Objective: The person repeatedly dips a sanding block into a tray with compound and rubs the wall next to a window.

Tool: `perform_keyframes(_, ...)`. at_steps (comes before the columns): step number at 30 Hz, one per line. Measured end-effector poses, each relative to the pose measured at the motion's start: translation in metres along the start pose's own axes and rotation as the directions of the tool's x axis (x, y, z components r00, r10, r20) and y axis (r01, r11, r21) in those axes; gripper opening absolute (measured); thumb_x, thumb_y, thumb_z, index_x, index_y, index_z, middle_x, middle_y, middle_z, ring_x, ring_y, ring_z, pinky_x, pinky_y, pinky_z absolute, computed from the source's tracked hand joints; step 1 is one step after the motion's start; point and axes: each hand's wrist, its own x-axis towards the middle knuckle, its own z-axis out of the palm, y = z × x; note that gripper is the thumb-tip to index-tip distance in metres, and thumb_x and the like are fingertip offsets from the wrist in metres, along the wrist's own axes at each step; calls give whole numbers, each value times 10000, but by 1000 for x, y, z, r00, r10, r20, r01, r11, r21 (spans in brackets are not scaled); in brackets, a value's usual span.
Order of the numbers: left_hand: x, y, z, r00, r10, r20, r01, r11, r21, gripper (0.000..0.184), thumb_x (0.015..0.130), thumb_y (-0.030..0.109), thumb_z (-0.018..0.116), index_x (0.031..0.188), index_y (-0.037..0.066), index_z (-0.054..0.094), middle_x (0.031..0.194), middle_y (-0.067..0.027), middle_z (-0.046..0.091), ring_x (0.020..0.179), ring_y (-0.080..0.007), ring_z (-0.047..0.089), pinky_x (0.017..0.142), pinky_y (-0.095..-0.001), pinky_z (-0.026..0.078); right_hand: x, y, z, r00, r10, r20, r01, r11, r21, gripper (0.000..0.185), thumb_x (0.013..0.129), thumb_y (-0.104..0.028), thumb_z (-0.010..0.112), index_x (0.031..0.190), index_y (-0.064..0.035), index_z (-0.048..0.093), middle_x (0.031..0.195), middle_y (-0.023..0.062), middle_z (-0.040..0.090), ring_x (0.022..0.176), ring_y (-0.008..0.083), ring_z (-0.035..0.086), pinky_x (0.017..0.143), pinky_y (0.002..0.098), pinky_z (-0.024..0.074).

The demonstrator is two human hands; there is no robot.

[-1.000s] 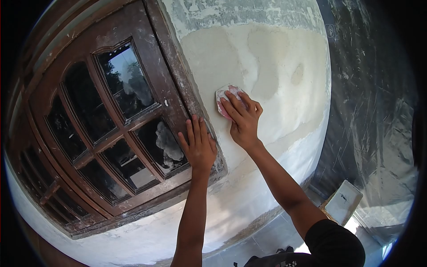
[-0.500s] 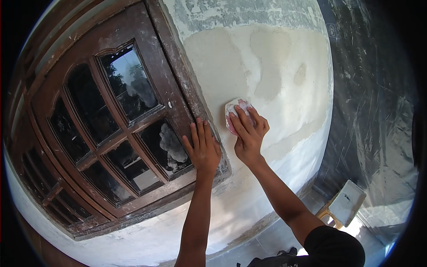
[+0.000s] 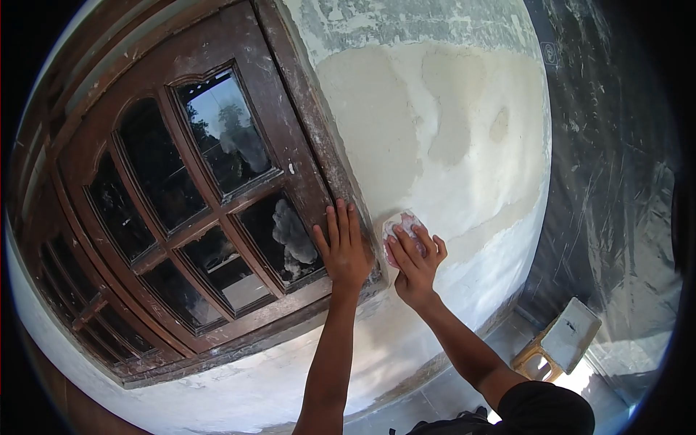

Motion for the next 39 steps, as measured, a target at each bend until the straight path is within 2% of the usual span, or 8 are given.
perform_keyframes(6, 2, 0, -4, 1000, -6, 24, 7, 1000, -8, 687, 862, 161, 548, 1527, 45, 418, 1633, -135, 340, 1525, -312, 284, 1229, -584, 103, 96, 1, 39, 997, -75, -26, 75, 997, 26, 544, 816, 19, 612, 1307, -206, 674, 1425, -21, 603, 1358, 276, 460, 1104, 523, 200)
perform_keyframes(13, -1, 1, -4, 1000, 3, 30, -3, 1000, 4, 696, 852, 161, 556, 1525, 44, 421, 1634, -128, 342, 1527, -309, 284, 1229, -587, 108, -48, 38, 3, 974, -65, 219, 87, 992, -91, 505, 808, 34, 603, 1242, -194, 720, 1372, 5, 654, 1351, 278, 473, 1129, 473, 200)
perform_keyframes(16, 2, 0, -3, 999, -13, 44, 13, 1000, 1, 699, 849, 149, 553, 1526, 43, 418, 1633, -128, 346, 1527, -309, 287, 1228, -589, 113, -56, 39, -20, 978, 1, 210, 10, 999, -52, 503, 798, 43, 601, 1238, -169, 719, 1367, 27, 656, 1335, 283, 484, 1122, 468, 208)
perform_keyframes(21, 1, 0, -4, 1000, 8, 30, -7, 1000, -14, 624, 896, 152, 496, 1501, 14, 429, 1607, -167, 377, 1516, -357, 293, 1218, -616, 110, 69, 47, -7, 992, -86, -91, 87, 996, -3, 522, 775, 70, 587, 1242, -132, 702, 1371, 38, 645, 1299, 291, 493, 1057, 448, 293)
perform_keyframes(24, 2, 1, -6, 999, 1, 42, -1, 1000, -17, 610, 905, 152, 489, 1496, 14, 433, 1603, -170, 381, 1514, -360, 296, 1216, -618, 118, 103, 60, 11, 986, -119, -120, 114, 992, -48, 574, 766, 84, 593, 1278, -158, 685, 1391, 13, 631, 1305, 284, 496, 1083, 456, 280)
perform_keyframes(32, 0, 2, -2, 1000, 7, -9, -7, 999, 43, 658, 863, 148, 522, 1509, 43, 447, 1604, -130, 399, 1506, -317, 333, 1225, -591, 135, -47, 75, -14, 977, -25, 209, 45, 995, -89, 539, 790, 44, 633, 1268, -197, 695, 1426, 4, 607, 1336, 274, 485, 1110, 489, 264)
perform_keyframes(35, 3, 2, 0, 1000, 8, -23, -7, 998, 63, 657, 859, 144, 521, 1504, 39, 452, 1599, -135, 407, 1501, -325, 343, 1223, -591, 146, -31, 66, -24, 990, -29, 140, 36, 998, -52, 503, 795, 47, 630, 1231, -191, 712, 1386, 7, 637, 1317, 277, 491, 1092, 469, 281)
perform_keyframes(39, 2, 1, -4, 1000, 25, -6, -24, 998, 59, 615, 883, 139, 504, 1485, 20, 457, 1596, -162, 399, 1499, -355, 332, 1213, -613, 149, 102, 49, -5, 980, -170, -106, 172, 985, 13, 505, 796, 54, 612, 1245, -155, 706, 1369, 23, 645, 1288, 294, 507, 1061, 452, 307)
